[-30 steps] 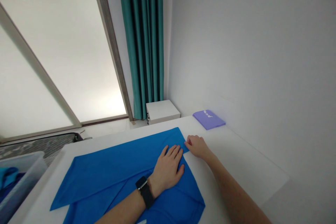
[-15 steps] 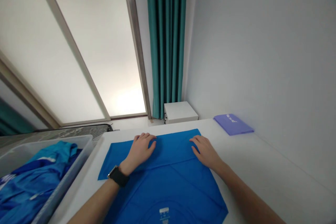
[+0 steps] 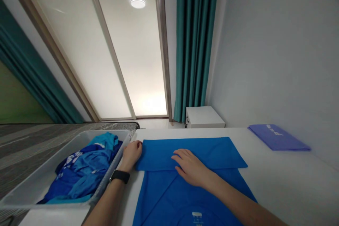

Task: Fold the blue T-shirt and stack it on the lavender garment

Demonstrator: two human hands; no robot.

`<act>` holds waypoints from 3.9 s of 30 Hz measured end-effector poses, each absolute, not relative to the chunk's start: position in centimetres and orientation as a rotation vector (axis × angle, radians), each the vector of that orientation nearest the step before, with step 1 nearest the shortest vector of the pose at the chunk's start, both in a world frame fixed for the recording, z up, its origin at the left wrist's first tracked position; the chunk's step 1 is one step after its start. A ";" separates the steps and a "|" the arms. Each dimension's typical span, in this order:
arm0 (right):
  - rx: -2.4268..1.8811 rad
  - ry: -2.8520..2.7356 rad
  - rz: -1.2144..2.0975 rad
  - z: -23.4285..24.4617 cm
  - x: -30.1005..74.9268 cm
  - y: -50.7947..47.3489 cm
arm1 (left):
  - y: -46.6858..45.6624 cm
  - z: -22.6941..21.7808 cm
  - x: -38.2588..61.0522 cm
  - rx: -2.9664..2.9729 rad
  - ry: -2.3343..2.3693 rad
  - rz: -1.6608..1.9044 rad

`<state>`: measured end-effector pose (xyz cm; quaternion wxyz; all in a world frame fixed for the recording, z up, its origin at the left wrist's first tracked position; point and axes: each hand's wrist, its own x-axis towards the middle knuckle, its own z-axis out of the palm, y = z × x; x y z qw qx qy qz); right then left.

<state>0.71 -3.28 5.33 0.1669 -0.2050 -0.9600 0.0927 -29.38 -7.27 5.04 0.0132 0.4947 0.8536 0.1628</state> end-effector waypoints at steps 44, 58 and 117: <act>-0.469 -2.639 0.307 2.9 -1.6 -5.7 | -4.7 3.0 -30.9 1.400 2.310 1.099; -0.769 -2.621 0.462 4.1 -0.8 -3.0 | -7.0 4.5 -26.9 1.873 2.555 0.713; -1.605 -2.585 0.146 0.2 10.1 4.4 | -1.2 2.6 -15.2 2.407 2.023 0.200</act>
